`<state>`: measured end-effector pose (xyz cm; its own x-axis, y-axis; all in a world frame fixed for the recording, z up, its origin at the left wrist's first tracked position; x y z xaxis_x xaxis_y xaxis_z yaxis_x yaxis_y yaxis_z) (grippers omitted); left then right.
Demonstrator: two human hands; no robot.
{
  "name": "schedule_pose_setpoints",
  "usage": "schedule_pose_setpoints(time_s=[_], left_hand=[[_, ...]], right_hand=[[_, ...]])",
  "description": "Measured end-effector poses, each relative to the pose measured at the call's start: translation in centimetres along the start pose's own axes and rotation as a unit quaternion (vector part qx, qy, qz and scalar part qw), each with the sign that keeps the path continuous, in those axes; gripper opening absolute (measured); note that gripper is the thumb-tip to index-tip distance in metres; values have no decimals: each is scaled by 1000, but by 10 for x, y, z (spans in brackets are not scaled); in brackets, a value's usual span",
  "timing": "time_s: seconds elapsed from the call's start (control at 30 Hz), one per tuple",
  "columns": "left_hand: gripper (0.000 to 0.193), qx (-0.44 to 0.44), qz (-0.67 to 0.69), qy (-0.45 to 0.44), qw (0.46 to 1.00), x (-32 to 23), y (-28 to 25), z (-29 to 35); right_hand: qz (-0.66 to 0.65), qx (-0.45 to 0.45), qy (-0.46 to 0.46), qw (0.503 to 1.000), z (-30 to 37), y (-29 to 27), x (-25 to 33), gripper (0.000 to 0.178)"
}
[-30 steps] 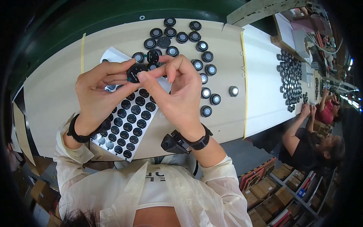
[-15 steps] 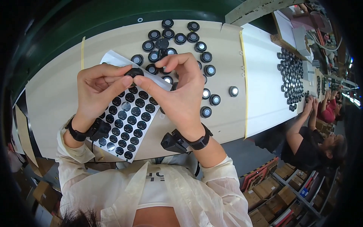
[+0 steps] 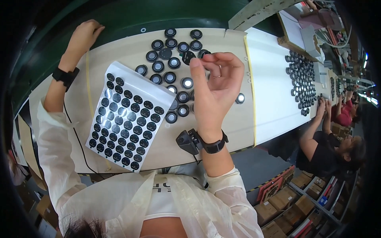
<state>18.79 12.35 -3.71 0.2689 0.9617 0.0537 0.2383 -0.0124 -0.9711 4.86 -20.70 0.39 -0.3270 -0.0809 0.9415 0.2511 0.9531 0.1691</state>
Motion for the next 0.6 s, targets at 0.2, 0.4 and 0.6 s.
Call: schedule_pose_setpoints(time_s=[0.2, 0.4, 0.6], left_hand=[[29, 96, 245, 1, 965, -109, -26, -23], [43, 193, 209, 40, 958, -155, -23, -32], [38, 170, 265, 67, 947, -137, -21, -23]], right_hand=[[0, -10, 9, 1000, 1, -5, -2, 35], [7, -16, 9, 1000, -3, -7, -7, 34], [-73, 9, 80, 994, 0, -3, 1, 36]])
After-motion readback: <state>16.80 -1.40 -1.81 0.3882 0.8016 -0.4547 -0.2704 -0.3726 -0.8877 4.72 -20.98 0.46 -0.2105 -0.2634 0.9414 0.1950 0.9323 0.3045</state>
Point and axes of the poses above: each hand's wrist, its own z-axis away from the middle knuckle, its own y-axis out of the palm, x = y × z, the point moved 2 cm from there along -z, towards the middle knuckle
